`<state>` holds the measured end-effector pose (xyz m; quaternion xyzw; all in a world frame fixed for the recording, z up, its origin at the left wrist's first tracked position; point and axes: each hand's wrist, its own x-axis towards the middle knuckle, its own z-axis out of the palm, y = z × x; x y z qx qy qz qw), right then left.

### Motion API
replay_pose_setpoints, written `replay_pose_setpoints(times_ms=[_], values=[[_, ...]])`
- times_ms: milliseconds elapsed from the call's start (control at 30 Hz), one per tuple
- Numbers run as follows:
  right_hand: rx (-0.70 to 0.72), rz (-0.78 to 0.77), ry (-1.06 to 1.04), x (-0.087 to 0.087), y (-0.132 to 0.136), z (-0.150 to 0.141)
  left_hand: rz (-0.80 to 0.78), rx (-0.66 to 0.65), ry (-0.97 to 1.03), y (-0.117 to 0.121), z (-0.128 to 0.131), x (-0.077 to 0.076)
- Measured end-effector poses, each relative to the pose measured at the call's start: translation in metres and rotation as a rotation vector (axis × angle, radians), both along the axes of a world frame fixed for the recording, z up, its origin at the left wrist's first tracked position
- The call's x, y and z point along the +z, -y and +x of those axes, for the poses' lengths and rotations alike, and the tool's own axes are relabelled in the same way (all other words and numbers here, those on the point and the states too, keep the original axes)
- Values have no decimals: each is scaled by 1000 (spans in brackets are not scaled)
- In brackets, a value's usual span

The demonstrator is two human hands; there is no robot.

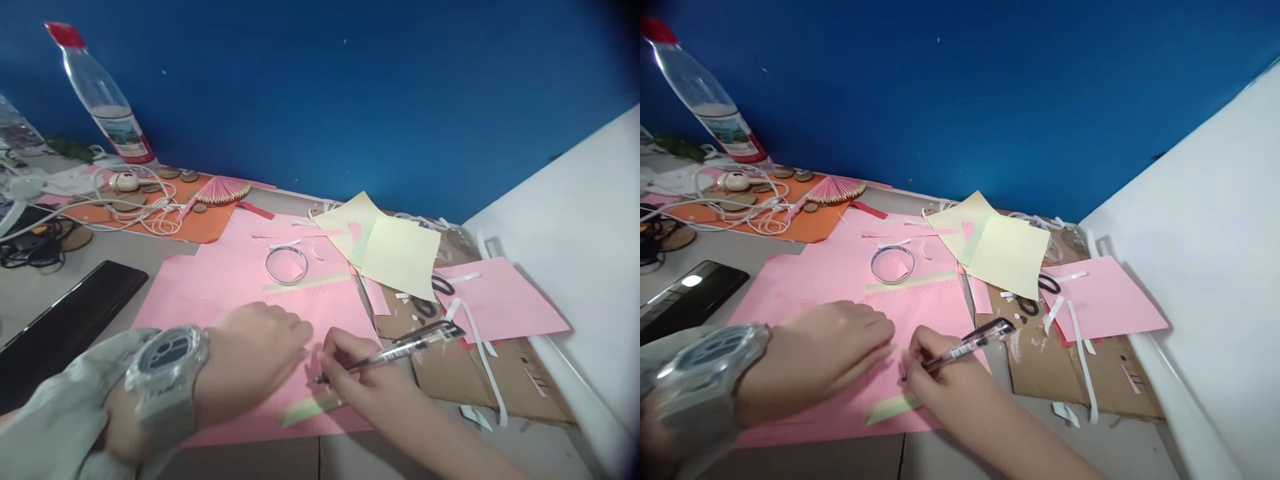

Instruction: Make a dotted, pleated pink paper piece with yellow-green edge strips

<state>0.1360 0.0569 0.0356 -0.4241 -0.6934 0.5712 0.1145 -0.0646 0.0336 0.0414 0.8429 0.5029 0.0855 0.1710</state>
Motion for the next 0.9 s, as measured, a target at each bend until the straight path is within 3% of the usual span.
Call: replay_pose_setpoints(times_ms=[167,300,433,567,900], values=[[12,-78,-20,-6,27,-10,-38,-173,-29,-6,-6,-15],[-73,-98,-97,-25,37,-18,-52,-188,99,-3,-12,-30],[-134,-91,-116,-37,37,-20,-98,-197,189,-2,-18,-31],[-68,-115,-79,-37,34,-23,-140,-203,217,-2,-20,-30],[-126,148,16,-43,35,-15,-137,-202,234,-2,-20,-35]])
